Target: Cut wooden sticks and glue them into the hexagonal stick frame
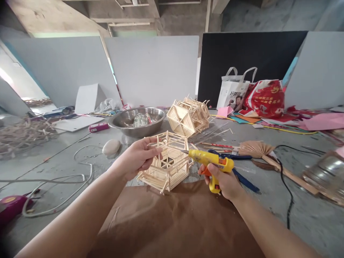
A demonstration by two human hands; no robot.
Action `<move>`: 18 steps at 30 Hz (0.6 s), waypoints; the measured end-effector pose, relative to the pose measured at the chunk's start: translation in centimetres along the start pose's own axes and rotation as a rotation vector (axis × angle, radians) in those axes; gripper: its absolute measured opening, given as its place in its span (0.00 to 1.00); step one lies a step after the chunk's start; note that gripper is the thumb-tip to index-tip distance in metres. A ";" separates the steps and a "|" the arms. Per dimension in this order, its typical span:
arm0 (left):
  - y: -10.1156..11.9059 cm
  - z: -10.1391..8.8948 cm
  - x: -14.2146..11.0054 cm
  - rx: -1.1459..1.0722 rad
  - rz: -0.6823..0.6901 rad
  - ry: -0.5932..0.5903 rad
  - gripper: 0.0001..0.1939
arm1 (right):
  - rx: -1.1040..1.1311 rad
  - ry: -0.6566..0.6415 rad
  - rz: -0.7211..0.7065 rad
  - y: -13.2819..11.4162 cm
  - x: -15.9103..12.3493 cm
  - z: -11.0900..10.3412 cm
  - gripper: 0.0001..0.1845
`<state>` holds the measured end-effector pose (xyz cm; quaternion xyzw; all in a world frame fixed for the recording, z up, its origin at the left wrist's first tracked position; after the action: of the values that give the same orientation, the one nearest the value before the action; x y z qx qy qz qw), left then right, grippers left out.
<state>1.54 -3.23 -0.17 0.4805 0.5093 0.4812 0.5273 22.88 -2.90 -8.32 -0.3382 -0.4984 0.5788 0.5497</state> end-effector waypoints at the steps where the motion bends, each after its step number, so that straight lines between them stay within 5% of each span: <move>1: -0.1 0.1 0.0 0.014 -0.032 -0.035 0.11 | 0.006 0.000 0.003 0.1 0.0 0.0 0.17; 6: -0.8 0.2 -0.2 0.044 -0.143 -0.058 0.11 | 0.012 -0.035 0.025 0.2 -0.4 0.3 0.17; 13: -0.2 0.5 -0.8 0.013 -0.064 0.026 0.32 | -0.087 -0.112 0.008 0.1 -1.1 1.5 0.16; 18: -0.3 1.0 -0.7 0.204 0.009 -0.016 0.11 | -0.084 -0.142 0.000 0.1 -1.5 2.0 0.15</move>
<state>2.50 -3.92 -0.40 0.5379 0.5492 0.4252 0.4777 21.26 -4.78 -8.12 -0.3191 -0.5599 0.5799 0.4984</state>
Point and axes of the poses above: each hand's wrist, its own x-axis towards the middle knuckle, its own z-axis out of the palm, y = z × x, the point moved 6 cm from there along x, towards the middle knuckle, and after that the axes turned 4 degrees about y, right-handed, at the moved point
